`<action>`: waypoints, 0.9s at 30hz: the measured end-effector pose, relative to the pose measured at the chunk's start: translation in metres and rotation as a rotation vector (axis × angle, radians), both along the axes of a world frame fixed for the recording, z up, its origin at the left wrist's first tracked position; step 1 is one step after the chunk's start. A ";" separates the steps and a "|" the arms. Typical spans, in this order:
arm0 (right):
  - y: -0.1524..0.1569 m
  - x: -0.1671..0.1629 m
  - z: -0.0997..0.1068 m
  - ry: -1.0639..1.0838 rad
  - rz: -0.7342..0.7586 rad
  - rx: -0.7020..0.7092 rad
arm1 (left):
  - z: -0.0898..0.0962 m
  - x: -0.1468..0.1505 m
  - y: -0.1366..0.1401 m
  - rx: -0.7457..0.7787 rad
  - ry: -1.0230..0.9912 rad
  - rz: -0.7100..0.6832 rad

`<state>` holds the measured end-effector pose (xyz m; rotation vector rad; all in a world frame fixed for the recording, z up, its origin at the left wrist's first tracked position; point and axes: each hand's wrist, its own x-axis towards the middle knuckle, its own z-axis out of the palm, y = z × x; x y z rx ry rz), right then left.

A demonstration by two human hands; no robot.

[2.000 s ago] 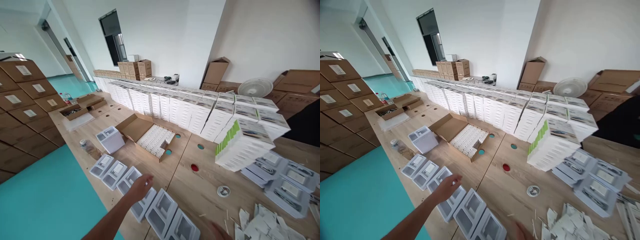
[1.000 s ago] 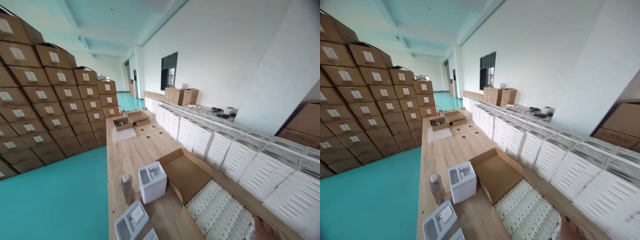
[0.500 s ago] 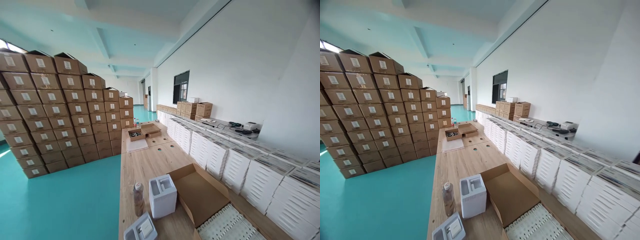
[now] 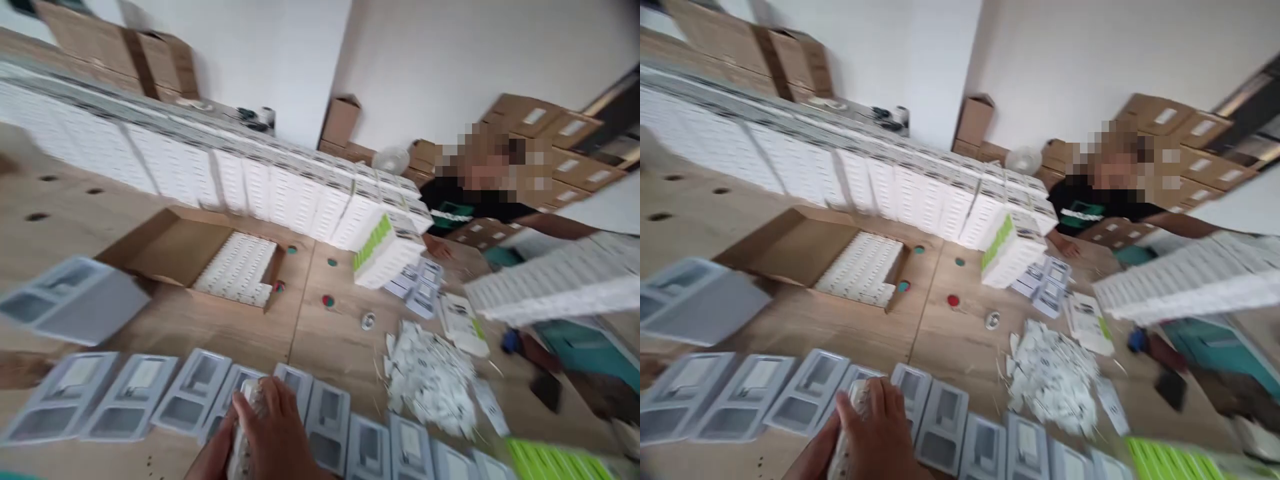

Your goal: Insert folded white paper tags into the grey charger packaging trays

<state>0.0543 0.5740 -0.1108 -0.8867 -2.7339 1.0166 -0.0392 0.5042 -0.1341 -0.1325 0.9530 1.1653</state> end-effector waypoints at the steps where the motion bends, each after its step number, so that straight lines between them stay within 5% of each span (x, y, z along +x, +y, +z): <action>1: -0.006 0.014 0.001 -0.021 -0.057 -0.007 | -0.004 0.008 0.001 0.001 -0.039 -0.022; 9: 0.023 0.160 0.064 0.265 -0.178 -0.420 | -0.004 0.066 0.009 0.060 -0.176 -0.322; 13: 0.043 0.216 0.070 0.235 -0.162 -0.486 | 0.007 0.113 0.030 0.192 -0.129 -0.477; 19: 0.066 0.290 0.010 -0.017 -0.430 -0.242 | 0.004 0.143 0.038 0.121 0.001 -0.472; 23: 0.063 0.303 -0.048 -0.080 -0.244 -0.037 | -0.004 0.128 0.025 -0.019 -0.009 -0.412; 27: 0.054 0.299 -0.081 -0.105 -0.129 0.208 | -0.015 0.122 0.020 -0.059 0.003 -0.398</action>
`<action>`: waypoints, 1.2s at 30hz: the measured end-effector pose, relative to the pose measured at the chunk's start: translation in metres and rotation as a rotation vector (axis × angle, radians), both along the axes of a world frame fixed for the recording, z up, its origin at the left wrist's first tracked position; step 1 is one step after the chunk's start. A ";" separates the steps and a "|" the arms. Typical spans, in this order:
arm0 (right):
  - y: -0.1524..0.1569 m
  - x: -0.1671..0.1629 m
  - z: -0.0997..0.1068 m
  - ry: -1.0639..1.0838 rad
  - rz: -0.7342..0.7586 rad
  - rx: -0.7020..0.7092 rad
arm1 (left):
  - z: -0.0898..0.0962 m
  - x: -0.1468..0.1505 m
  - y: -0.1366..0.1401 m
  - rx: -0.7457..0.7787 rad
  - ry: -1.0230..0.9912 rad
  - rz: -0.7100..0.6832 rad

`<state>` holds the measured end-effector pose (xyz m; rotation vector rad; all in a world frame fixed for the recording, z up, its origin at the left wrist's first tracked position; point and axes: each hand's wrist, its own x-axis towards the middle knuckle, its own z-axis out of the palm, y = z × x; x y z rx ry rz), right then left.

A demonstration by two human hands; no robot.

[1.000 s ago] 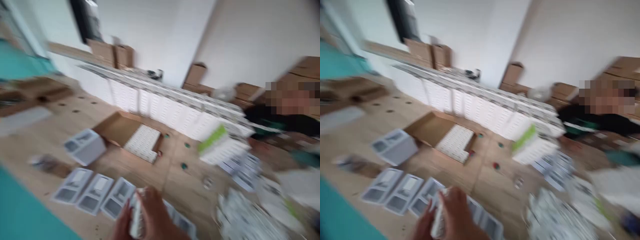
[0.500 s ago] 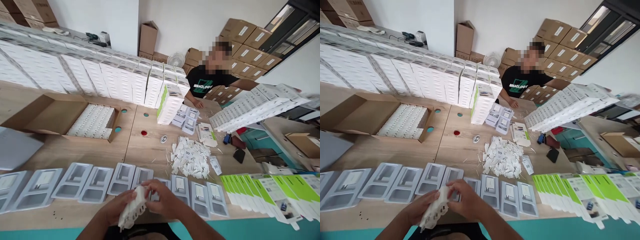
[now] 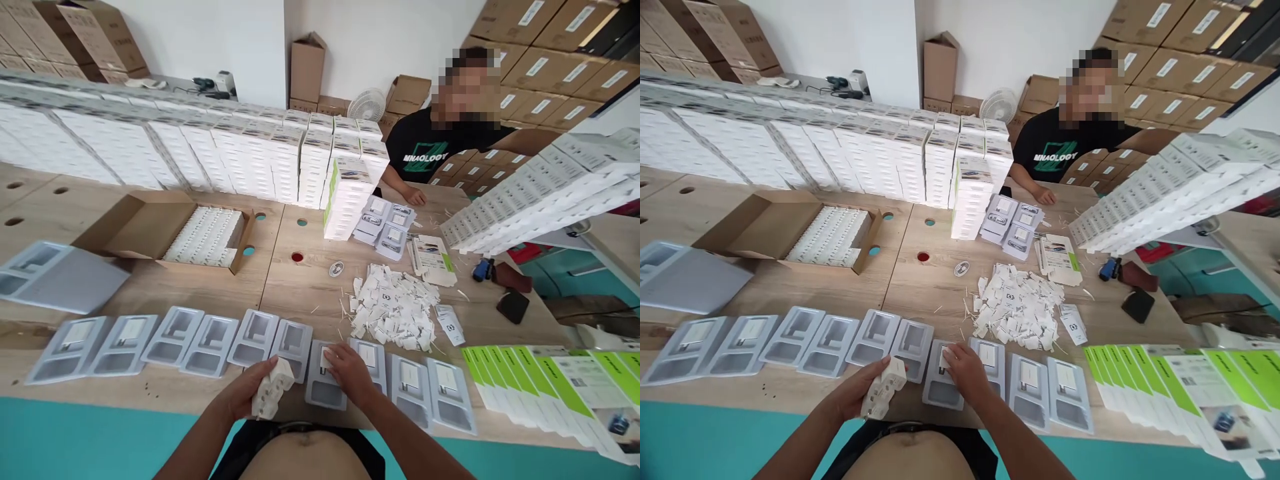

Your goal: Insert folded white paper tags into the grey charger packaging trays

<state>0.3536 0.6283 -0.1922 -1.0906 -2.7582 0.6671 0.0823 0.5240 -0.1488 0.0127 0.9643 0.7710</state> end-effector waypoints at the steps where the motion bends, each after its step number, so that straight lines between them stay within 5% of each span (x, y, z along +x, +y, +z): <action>1: -0.002 -0.001 -0.003 -0.010 0.000 0.035 | -0.003 0.001 0.000 -0.002 0.005 -0.002; 6: -0.010 -0.019 0.021 0.045 -0.138 -0.013 | -0.018 0.012 0.005 0.051 -0.014 -0.022; 8: -0.014 -0.036 0.046 0.174 -0.165 -0.198 | -0.021 0.014 0.007 0.101 -0.050 -0.032; 12: -0.013 -0.069 0.082 0.302 0.005 -0.597 | -0.024 0.013 0.008 0.151 -0.062 -0.023; 14: -0.004 -0.079 0.081 0.272 0.028 -0.611 | -0.024 0.010 0.008 0.155 -0.049 -0.012; 19: 0.030 -0.097 0.036 0.168 -0.045 -0.237 | -0.034 0.006 0.003 0.036 0.053 -0.041; 23: 0.032 -0.110 0.009 0.133 0.048 -0.165 | -0.045 0.011 -0.004 -0.036 0.092 -0.059; 28: 0.010 -0.114 0.017 0.152 -0.035 -0.117 | -0.037 0.005 -0.016 0.034 0.061 0.006; 30: -0.001 -0.117 0.034 0.182 0.001 -0.209 | -0.029 -0.003 -0.021 0.097 0.039 0.072; 34: -0.021 -0.135 0.069 0.187 0.241 -0.619 | -0.014 -0.019 -0.023 0.215 -0.003 0.185; 36: -0.021 -0.147 0.075 0.169 0.262 -0.684 | -0.010 -0.027 -0.022 0.235 -0.020 0.207</action>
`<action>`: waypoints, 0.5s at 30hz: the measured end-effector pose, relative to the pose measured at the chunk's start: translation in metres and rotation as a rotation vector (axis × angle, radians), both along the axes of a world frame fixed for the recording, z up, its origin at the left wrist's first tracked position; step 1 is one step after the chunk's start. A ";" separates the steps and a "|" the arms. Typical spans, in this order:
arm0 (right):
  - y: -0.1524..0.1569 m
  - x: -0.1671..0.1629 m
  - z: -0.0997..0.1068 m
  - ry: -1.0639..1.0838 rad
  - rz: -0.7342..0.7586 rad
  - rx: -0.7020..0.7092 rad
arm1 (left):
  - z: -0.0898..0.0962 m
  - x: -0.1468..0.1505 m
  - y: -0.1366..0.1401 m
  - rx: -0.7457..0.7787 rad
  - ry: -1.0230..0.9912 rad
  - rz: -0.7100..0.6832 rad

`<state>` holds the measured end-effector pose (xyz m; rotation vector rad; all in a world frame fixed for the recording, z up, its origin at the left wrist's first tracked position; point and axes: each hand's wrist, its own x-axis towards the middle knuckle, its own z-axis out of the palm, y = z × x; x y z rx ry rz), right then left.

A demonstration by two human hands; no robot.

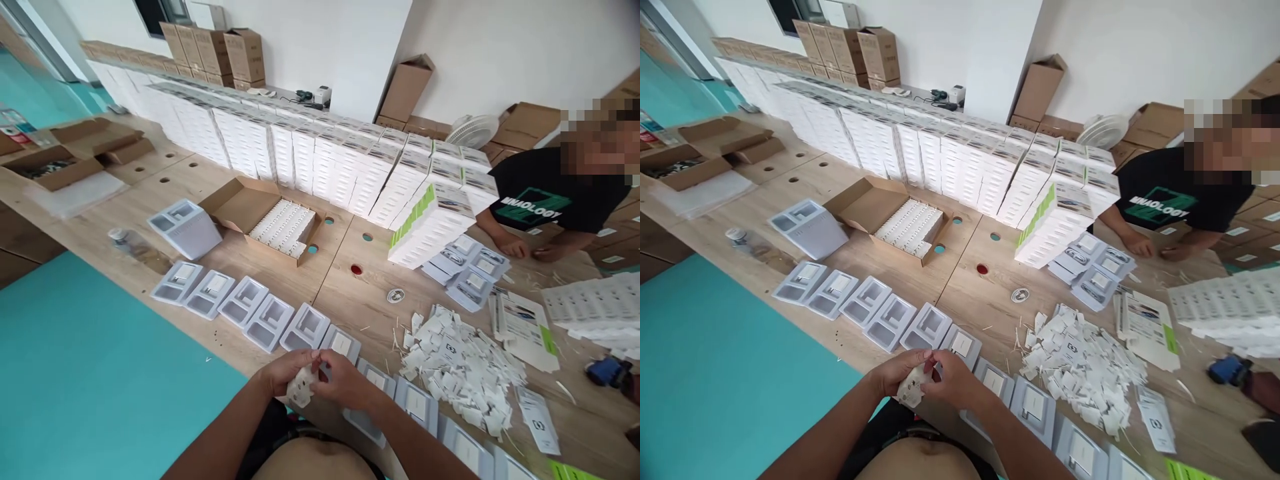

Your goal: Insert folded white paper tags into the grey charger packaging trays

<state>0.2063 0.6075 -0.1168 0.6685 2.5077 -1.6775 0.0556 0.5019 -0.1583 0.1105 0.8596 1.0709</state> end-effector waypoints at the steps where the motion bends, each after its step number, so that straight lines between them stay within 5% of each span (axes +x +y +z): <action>1: 0.004 -0.007 -0.001 -0.003 -0.007 0.016 | 0.001 -0.005 0.000 -0.013 -0.007 0.008; 7: 0.044 -0.051 -0.041 -0.054 -0.130 0.523 | -0.019 -0.030 -0.019 -0.275 0.090 0.032; 15: 0.030 -0.069 -0.070 -0.016 0.039 0.715 | -0.041 -0.033 -0.033 -0.272 0.041 0.041</action>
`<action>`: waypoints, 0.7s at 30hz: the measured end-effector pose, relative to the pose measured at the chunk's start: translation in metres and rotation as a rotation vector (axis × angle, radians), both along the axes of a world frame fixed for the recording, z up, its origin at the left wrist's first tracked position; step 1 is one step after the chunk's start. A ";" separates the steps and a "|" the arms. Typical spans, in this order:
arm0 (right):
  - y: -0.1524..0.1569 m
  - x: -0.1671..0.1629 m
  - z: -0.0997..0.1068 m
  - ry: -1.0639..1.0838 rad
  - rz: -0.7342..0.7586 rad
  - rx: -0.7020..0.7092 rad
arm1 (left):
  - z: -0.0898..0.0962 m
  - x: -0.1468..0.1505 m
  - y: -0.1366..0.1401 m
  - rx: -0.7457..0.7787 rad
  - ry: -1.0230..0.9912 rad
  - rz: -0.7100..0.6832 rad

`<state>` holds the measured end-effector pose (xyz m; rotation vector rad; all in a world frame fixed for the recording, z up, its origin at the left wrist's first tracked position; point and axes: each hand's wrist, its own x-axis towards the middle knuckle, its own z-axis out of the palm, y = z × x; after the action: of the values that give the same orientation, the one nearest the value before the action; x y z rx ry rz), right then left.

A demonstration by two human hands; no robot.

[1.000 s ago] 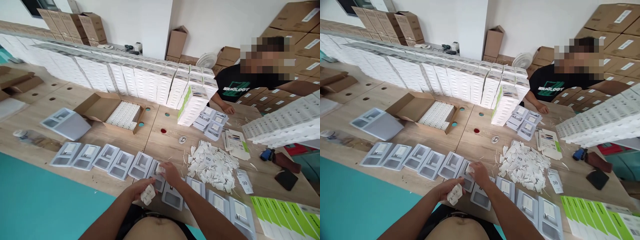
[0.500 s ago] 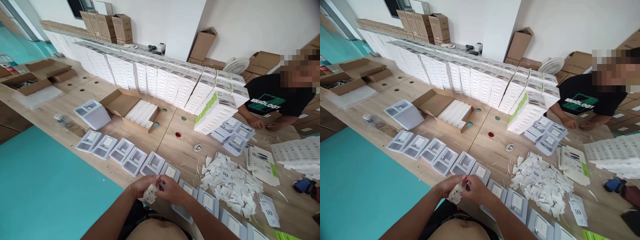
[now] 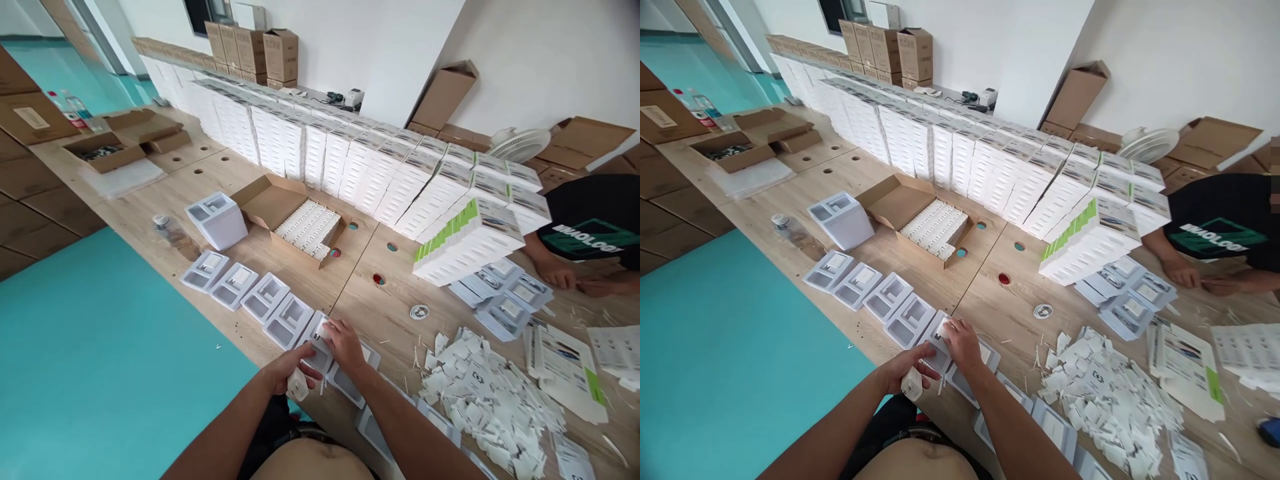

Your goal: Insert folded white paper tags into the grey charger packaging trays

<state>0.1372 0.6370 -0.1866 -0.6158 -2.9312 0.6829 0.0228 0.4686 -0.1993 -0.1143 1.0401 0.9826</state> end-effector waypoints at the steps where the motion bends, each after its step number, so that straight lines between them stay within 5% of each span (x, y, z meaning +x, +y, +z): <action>1: -0.001 0.001 -0.001 -0.010 0.019 0.030 | 0.000 -0.001 0.001 0.003 -0.014 0.011; 6: -0.001 -0.001 -0.002 -0.063 0.055 0.114 | -0.002 -0.007 0.001 0.016 -0.044 0.025; 9: -0.010 -0.007 0.010 -0.065 -0.052 0.099 | 0.002 -0.013 -0.004 0.062 -0.078 0.023; 11: -0.023 -0.012 0.028 -0.020 -0.106 -0.054 | 0.010 -0.018 -0.008 0.117 -0.113 0.033; 15: -0.060 -0.023 0.069 0.002 0.074 -0.553 | 0.033 -0.035 -0.007 0.196 -0.129 0.104; 18: -0.078 -0.037 0.081 -0.036 0.071 -0.698 | 0.044 -0.054 -0.006 0.202 -0.051 0.113; 21: -0.069 -0.057 0.069 -0.011 0.019 -0.677 | 0.039 -0.075 -0.014 0.152 0.269 0.048</action>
<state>0.0803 0.5683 -0.1181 -0.6221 -2.6703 1.6944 -0.0526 0.4548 -0.1607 0.1220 1.2067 1.1388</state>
